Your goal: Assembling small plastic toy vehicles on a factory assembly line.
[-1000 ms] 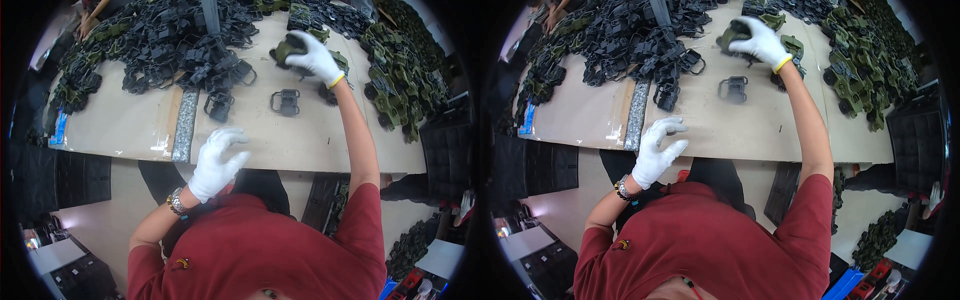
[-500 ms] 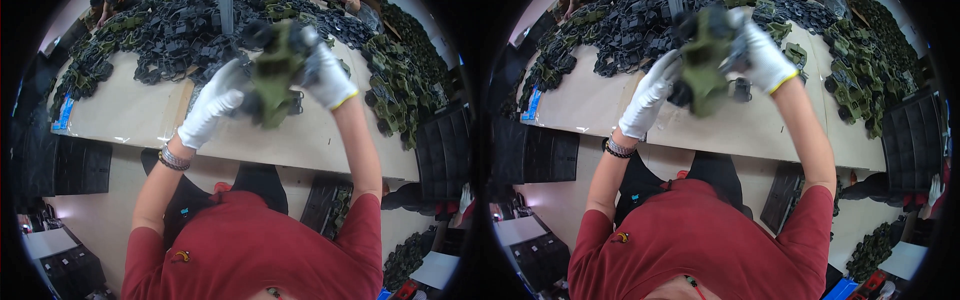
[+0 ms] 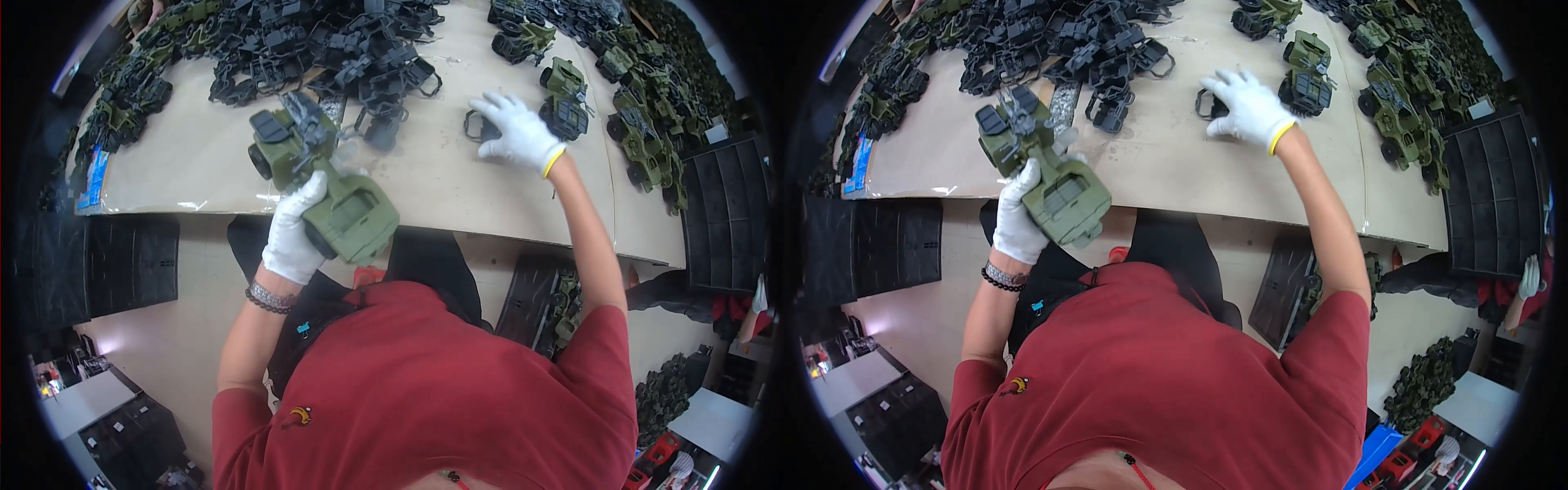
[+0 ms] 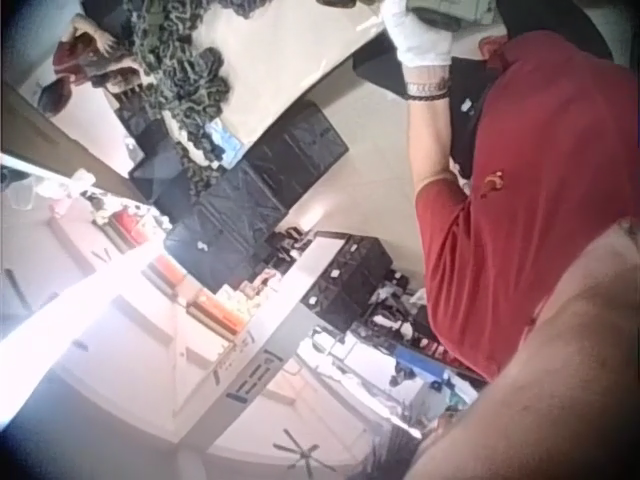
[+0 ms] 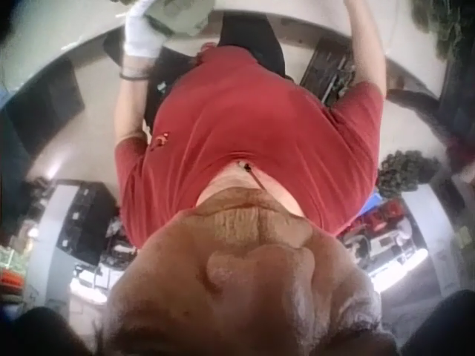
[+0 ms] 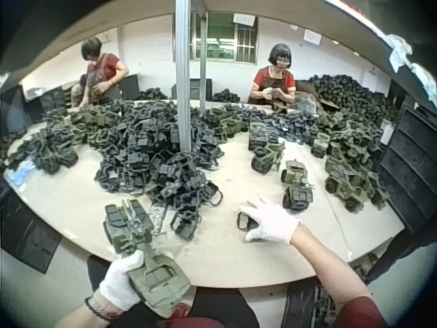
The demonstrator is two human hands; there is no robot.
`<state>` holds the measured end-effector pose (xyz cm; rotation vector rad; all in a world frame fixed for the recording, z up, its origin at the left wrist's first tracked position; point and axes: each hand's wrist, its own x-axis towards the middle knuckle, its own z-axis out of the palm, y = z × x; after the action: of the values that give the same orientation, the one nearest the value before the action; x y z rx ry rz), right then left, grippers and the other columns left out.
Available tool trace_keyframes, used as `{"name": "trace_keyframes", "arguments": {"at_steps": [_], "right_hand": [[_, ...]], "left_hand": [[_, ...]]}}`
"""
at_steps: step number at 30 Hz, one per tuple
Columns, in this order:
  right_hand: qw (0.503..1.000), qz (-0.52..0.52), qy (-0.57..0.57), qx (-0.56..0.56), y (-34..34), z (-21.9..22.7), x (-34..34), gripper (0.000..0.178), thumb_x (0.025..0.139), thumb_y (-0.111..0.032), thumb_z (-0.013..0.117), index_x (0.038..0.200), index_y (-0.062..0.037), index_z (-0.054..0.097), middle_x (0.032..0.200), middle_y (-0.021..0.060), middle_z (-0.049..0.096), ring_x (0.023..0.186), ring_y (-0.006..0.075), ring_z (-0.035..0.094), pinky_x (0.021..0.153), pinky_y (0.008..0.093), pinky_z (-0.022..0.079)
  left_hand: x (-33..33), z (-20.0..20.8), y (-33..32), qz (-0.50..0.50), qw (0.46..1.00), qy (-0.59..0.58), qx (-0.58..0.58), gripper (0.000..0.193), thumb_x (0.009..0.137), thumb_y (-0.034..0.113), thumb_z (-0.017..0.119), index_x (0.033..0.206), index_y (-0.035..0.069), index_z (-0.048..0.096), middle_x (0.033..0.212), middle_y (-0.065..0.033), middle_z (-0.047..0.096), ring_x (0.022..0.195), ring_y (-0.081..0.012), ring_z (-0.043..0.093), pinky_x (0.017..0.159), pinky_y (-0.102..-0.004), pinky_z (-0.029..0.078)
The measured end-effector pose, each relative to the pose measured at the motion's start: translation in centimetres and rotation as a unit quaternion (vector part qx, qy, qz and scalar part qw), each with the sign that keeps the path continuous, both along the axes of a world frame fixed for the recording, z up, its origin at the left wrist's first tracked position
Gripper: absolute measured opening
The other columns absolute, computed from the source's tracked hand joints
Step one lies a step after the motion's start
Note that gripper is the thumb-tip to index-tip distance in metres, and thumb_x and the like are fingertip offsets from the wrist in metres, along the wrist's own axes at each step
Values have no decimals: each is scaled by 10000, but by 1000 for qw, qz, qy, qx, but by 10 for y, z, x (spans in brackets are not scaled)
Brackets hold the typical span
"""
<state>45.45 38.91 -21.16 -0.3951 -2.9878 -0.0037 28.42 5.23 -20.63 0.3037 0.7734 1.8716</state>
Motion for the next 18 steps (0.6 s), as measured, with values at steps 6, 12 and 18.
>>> {"name": "trace_keyframes", "arguments": {"at_steps": [6,12,18], "right_hand": [[978,-67,161,-113,-59,-6,13,619,807,-278,791,1368,-127,577,1271,165,586,1117,338,566,970,424,477],[759,-87,220,-607,-103,26,12,541,962,-356,641,1362,-3,554,1156,89,687,933,141,640,809,298,508],[908,-174,202,-322,-52,-5,17,337,934,-341,641,1046,-40,744,909,184,733,812,253,712,754,325,541]], "left_hand": [[8,4,32,73,995,29,-63,365,1009,300,595,1233,13,609,1179,-108,664,1084,-222,662,946,-403,555],[14,1,46,128,980,113,-100,326,968,236,665,1204,12,652,1107,-68,688,973,-152,672,863,-304,543],[24,-1,48,115,988,37,-98,298,933,185,711,1167,3,682,1089,-56,697,955,-132,671,838,-288,539]]}}
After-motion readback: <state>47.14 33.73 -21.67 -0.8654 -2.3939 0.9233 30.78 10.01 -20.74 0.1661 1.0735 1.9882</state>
